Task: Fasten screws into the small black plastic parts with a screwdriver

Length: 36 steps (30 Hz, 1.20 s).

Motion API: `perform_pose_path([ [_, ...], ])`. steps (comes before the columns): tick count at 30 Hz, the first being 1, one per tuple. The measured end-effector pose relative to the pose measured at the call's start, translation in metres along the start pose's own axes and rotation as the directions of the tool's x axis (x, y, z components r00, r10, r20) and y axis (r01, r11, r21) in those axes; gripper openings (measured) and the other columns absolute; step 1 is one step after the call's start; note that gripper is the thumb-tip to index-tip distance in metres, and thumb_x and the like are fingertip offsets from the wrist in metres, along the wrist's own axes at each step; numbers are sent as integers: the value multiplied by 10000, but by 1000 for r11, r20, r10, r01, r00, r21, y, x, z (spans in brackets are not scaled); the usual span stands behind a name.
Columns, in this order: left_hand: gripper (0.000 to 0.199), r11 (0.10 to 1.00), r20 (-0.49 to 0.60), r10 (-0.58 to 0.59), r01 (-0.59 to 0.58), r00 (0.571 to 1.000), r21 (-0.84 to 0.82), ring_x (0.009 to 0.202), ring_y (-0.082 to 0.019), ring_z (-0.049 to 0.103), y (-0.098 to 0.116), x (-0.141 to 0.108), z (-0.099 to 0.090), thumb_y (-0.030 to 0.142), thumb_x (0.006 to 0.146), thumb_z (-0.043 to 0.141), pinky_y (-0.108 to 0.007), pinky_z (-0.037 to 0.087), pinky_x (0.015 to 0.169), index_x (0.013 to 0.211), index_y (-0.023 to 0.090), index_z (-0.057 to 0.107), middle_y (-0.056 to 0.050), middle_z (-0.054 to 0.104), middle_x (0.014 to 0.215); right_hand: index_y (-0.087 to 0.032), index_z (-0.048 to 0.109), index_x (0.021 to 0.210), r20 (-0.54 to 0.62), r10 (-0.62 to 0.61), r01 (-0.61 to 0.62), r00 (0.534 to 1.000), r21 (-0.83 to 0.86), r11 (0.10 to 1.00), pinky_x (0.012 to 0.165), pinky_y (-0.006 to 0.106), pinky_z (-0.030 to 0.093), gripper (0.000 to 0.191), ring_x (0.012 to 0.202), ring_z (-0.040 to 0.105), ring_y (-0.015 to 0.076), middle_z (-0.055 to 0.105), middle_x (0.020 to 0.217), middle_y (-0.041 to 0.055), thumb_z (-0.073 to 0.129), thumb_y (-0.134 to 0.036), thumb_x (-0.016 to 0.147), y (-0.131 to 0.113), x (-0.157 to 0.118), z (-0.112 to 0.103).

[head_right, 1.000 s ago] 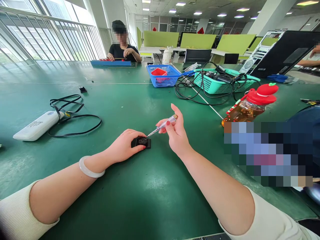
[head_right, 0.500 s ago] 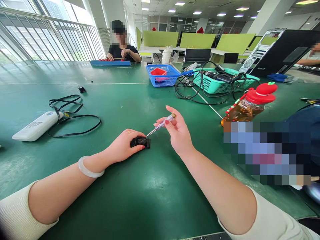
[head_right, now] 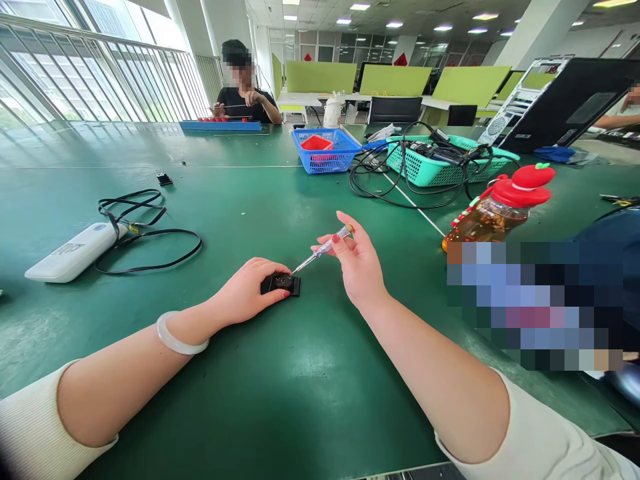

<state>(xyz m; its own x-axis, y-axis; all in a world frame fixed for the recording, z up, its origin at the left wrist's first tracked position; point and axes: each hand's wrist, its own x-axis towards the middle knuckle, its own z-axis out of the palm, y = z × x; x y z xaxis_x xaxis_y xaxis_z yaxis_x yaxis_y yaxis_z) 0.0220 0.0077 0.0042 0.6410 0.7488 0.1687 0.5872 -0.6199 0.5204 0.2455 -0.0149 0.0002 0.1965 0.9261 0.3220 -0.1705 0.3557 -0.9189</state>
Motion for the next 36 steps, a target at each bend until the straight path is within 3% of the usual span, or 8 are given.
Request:
perform_pose_path([
  [8,277,1000,-8,6,-6,1000,1,1047,-262,592,0,0,1,376,835,645,-430,453,974,1083,252,659,-26,707,1049,-292,582,1143,-50,63,-62,997,22,998,962,478,536,501,797,730,194,707,790,-49,780,-509,737,-1,2,1],
  [19,290,1000,-7,9,-9,1000,-1,1041,-265,587,-2,0,2,385,834,644,-444,456,964,1093,254,654,-30,705,1049,-304,501,1215,11,194,-194,981,47,980,1031,521,472,448,950,722,218,739,914,-18,692,-398,820,5,-2,2],
  [25,303,1000,-5,6,-6,1000,-4,1079,-270,576,-4,0,3,403,843,635,-443,456,975,1112,265,648,-27,701,1086,-304,526,1156,-48,158,-155,986,65,986,986,498,495,357,878,729,207,716,857,-36,673,-375,839,2,0,1],
  [32,309,1000,-2,5,-5,1000,4,1080,-277,576,-4,0,3,419,845,628,-451,459,974,1110,262,646,-34,699,1077,-284,540,1119,35,182,-185,983,103,977,997,504,484,355,912,725,223,724,859,-22,702,-373,816,0,-2,3],
  [36,302,1000,-1,10,-10,1000,3,1064,-276,586,-3,0,2,420,845,621,-456,458,975,1100,261,652,-39,700,1070,-286,541,1091,13,163,-164,986,86,983,1004,517,479,312,902,725,218,717,865,-28,684,-385,832,0,-2,3],
])
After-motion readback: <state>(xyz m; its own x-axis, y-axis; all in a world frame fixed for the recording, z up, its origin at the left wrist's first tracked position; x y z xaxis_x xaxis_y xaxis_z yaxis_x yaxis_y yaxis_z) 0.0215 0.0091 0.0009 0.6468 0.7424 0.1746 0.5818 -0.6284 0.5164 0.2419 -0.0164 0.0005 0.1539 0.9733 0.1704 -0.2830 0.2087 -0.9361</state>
